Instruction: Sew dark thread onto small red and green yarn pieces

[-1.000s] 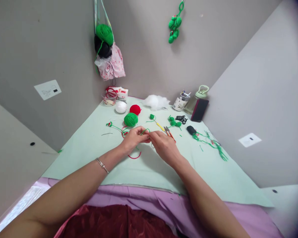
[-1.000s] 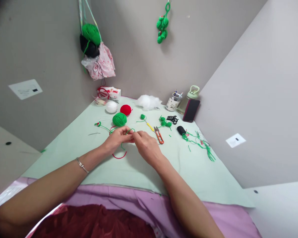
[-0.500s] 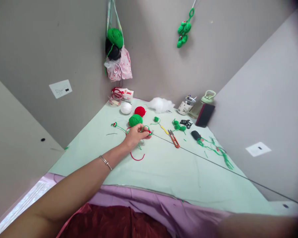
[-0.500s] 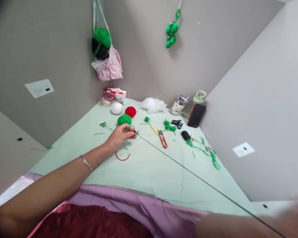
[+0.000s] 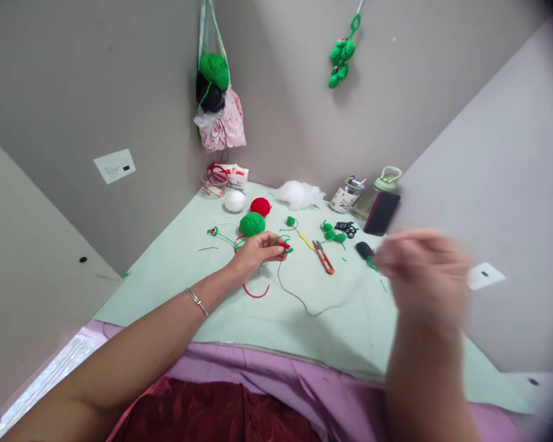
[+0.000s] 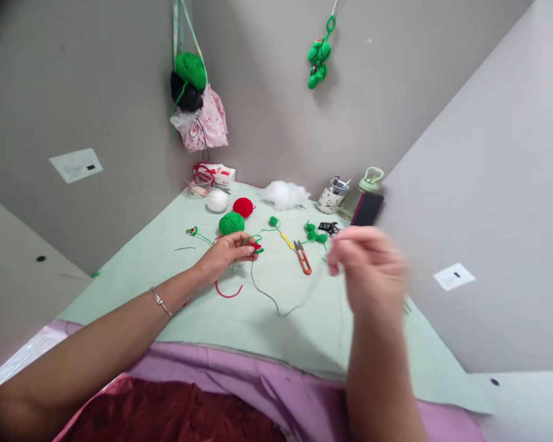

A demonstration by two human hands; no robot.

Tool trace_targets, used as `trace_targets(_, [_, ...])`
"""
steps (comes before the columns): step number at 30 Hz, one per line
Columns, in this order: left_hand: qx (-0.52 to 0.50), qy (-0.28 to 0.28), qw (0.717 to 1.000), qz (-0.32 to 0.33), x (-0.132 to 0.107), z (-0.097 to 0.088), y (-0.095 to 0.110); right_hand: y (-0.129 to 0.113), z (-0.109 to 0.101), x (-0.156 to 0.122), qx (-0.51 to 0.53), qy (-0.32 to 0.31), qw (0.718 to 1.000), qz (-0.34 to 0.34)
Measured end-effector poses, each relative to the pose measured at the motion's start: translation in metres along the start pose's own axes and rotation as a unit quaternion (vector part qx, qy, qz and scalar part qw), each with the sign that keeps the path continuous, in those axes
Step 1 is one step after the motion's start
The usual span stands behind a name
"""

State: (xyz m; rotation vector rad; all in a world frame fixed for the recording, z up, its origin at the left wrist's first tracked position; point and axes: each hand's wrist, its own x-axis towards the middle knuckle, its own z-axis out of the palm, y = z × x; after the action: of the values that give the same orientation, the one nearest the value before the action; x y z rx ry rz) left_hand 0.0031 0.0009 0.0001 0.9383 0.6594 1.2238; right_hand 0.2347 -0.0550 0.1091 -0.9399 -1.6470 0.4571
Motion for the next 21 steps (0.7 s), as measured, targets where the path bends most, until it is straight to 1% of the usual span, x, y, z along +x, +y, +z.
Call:
trace_targets(2, [0.0,-0.004,1.0,0.003,0.0,0.001,0.0,0.014,0.023,-0.001,-0.038,-0.059,0.997,-0.022])
trace_targets(4, [0.006,-0.007,1.0,0.006,-0.001,0.001,-0.001,0.029,0.045,-0.004,-0.104,-0.113,0.987,-0.051])
trace_targets(6, [0.017,-0.008,1.0,0.008,-0.001,0.001,0.0,0.041,0.057,-0.007,-0.152,-0.133,0.977,-0.065])
trace_targets(8, [0.024,0.0,1.0,0.003,-0.002,0.002,0.001,0.049,0.058,-0.008,-0.169,-0.158,0.972,-0.049])
trace_targets(9, [0.023,0.008,1.0,-0.001,-0.002,0.002,0.001,0.054,0.055,-0.007,-0.166,-0.189,0.967,-0.032])
trace_targets(10, [0.021,0.016,1.0,-0.004,-0.002,0.002,0.002,0.058,0.05,-0.005,-0.159,-0.233,0.959,-0.01])
trace_targets(11, [0.019,0.024,1.0,-0.005,-0.002,0.002,0.003,0.064,0.045,-0.002,-0.155,-0.279,0.948,0.014])
trace_targets(12, [0.02,0.031,0.999,-0.005,-0.003,0.002,0.004,0.071,0.039,0.001,-0.16,-0.313,0.936,0.038])
trace_targets(13, [0.024,0.036,0.999,-0.004,-0.003,0.002,0.004,0.079,0.035,0.005,-0.179,-0.323,0.927,0.059])
trace_targets(14, [0.03,0.039,0.999,-0.002,-0.003,0.002,0.005,0.088,0.031,0.007,-0.215,-0.304,0.925,0.076])
trace_targets(16, [0.045,0.04,0.998,0.001,-0.004,0.001,0.005,0.106,0.027,0.011,-0.317,-0.223,0.917,0.097])
trace_targets(17, [0.05,0.039,0.998,0.002,-0.004,0.001,0.005,0.115,0.027,0.012,-0.366,-0.196,0.904,0.104])
trace_targets(18, [0.051,0.039,0.998,0.003,-0.004,0.001,0.005,0.123,0.028,0.012,-0.408,-0.19,0.886,0.11])
trace_targets(21, [0.041,0.043,0.998,0.0,-0.004,0.001,0.006,0.138,0.031,0.01,-0.48,-0.227,0.837,0.134])
